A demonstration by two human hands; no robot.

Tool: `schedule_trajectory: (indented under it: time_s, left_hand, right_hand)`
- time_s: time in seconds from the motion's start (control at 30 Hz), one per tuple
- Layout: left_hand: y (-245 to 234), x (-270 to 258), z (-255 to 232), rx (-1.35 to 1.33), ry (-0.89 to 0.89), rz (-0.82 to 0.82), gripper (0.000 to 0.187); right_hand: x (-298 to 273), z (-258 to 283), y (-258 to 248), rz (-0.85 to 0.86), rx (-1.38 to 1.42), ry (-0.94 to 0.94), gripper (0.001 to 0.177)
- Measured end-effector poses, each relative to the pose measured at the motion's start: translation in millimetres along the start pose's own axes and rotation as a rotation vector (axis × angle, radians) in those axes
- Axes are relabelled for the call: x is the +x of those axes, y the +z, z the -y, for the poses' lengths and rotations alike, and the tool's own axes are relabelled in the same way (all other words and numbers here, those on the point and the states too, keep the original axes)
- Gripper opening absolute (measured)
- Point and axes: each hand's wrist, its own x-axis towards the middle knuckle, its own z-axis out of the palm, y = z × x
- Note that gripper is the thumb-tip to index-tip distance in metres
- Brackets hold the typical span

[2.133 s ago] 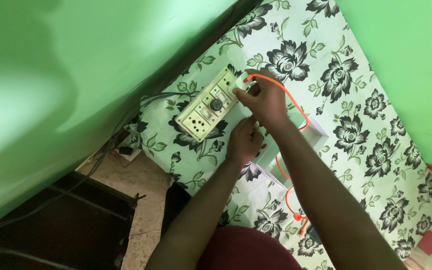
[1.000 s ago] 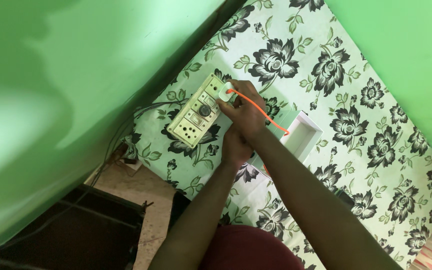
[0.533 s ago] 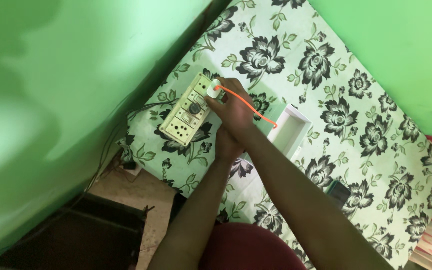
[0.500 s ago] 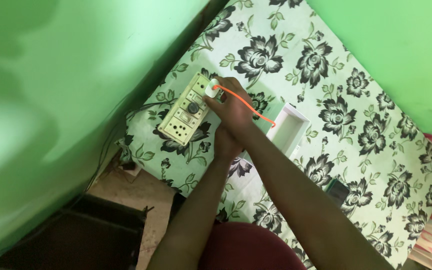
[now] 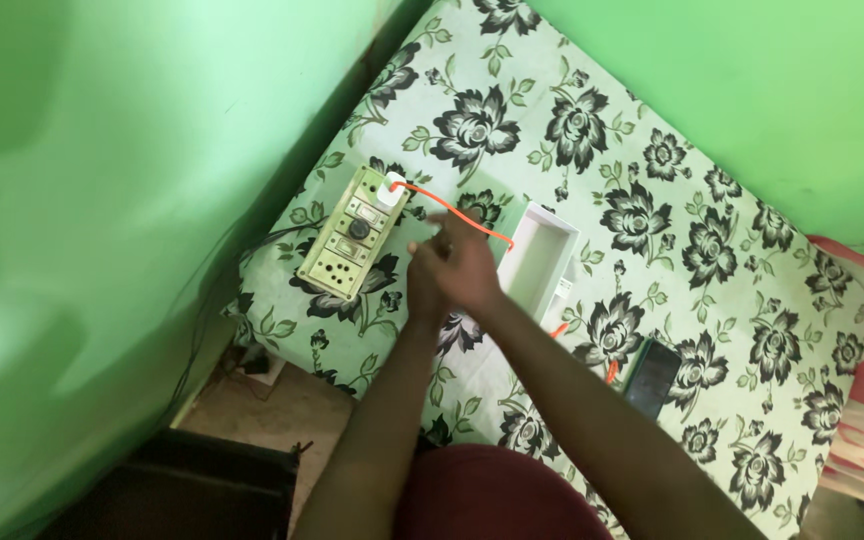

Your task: The person unboxes a smartphone, removes it from its protective sleeve, and connects the charger to a power strip. They then plug the charging cable into the phone, completing the physical setup.

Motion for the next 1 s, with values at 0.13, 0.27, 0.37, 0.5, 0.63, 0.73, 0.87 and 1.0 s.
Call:
schedule_trajectory:
  time_s: [0.13, 0.27, 0.37, 0.5, 0.63, 0.73, 0.87, 1.0]
  left_hand:
    - [-6, 2, -2, 0.090, -0.025, 0.024, 0.035]
    - [-9, -5, -6, 0.175, 0.085, 0.006, 0.033]
    - [-6, -12, -6, 0.171, 0.125, -0.001, 0.028]
    - [-6, -32, -7, 0.071, 0.023, 0.007, 0.023]
    - [-18, -67, -23, 0.098, -0.061, 0.102, 0.031]
    - [-19, -89, -45, 0.180, 0.036, 0.058, 0.038]
    - [-10, -109, -75, 0.379, 0.361, -0.036, 0.038]
    - [9, -121, -87, 0.341, 0.378, 0.179, 0.030]
  right_hand:
    - [-52, 10, -6, -0.003, 0.010, -0.162, 0.021]
    - [-115, 16, -26, 0.007, 0.135, -0.202, 0.012]
    - [-143, 8, -43, 0.000, 0.161, -0.182, 0.012]
    - [-167, -16, -57, -0.054, 0.196, -0.036, 0.013]
    - [-189, -35, -65, -0.100, 0.166, 0.110, 0.017]
    - [-199, -40, -67, -0.110, 0.205, 0.138, 0.016]
    - [-203, -44, -71, -0.118, 0.186, 0.142, 0.014]
    - [-212, -50, -76, -0.095, 0.248, 0.231, 0.014]
